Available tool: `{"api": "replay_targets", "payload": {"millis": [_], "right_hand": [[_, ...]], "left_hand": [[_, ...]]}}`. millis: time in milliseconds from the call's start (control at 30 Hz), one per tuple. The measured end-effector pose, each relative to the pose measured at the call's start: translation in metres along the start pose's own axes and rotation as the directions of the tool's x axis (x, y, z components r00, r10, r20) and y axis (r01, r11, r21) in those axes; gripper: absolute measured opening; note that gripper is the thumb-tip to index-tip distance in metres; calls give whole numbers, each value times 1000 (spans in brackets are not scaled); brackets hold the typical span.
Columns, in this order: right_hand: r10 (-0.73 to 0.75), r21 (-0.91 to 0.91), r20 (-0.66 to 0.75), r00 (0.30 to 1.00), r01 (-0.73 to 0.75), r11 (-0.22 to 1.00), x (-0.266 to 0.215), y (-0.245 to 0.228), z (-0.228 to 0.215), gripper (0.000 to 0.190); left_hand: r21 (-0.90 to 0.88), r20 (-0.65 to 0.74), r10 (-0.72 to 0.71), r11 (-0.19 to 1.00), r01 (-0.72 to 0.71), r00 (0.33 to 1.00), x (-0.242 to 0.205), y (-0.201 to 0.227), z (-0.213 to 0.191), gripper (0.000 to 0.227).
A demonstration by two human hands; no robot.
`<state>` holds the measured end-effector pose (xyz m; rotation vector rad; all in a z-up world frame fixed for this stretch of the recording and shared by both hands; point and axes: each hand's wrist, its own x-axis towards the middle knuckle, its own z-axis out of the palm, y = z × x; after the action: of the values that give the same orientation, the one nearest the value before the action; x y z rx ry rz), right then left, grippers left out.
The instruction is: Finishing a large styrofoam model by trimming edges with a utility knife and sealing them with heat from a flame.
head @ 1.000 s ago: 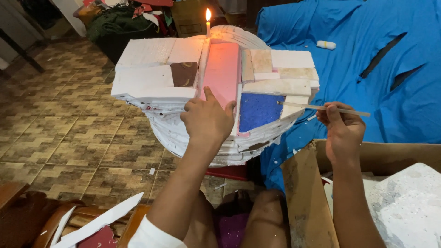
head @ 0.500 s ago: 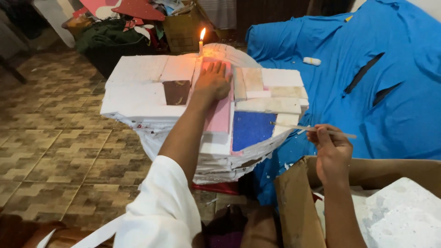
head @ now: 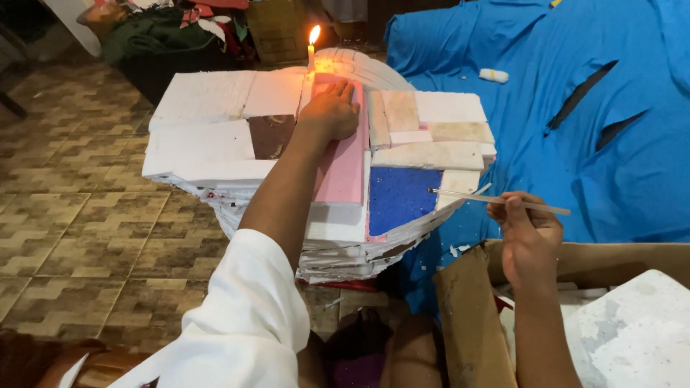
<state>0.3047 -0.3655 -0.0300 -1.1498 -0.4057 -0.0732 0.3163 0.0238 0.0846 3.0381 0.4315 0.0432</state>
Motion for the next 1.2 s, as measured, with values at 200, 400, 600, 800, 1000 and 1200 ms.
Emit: {"api": "replay_targets", "payload": {"millis": [200,400,600,800,1000,1200], "right_hand": [[-9,-25,8,1000,9,1000,-2,2,1,16],[23,-12,0,1000,-23,1000,-3,-2,4,17],[26,-15,9,1000,-26,1000,-3,0,3,18],[87,164,68,994,-97,982,-8,-15,3,16],[109,196,51,993,-117,974,-8,-13,2,14],[111,188,44,993,-118,975,-8,-16,3,15]], "left_hand": [[23,-8,-21,1000,22,1000,11,1,14,71],[22,-25,-14,1000,15,1000,8,-3,17,71],[9,-1,-25,1000,25,1000,9,-2,18,72],[-55,-18,-28,998,27,999,16,-4,20,64],[-57,-46,-25,998,23,999,8,-1,19,64],[-86,-61,-35,996,30,998,-1,3,14,64]]}}
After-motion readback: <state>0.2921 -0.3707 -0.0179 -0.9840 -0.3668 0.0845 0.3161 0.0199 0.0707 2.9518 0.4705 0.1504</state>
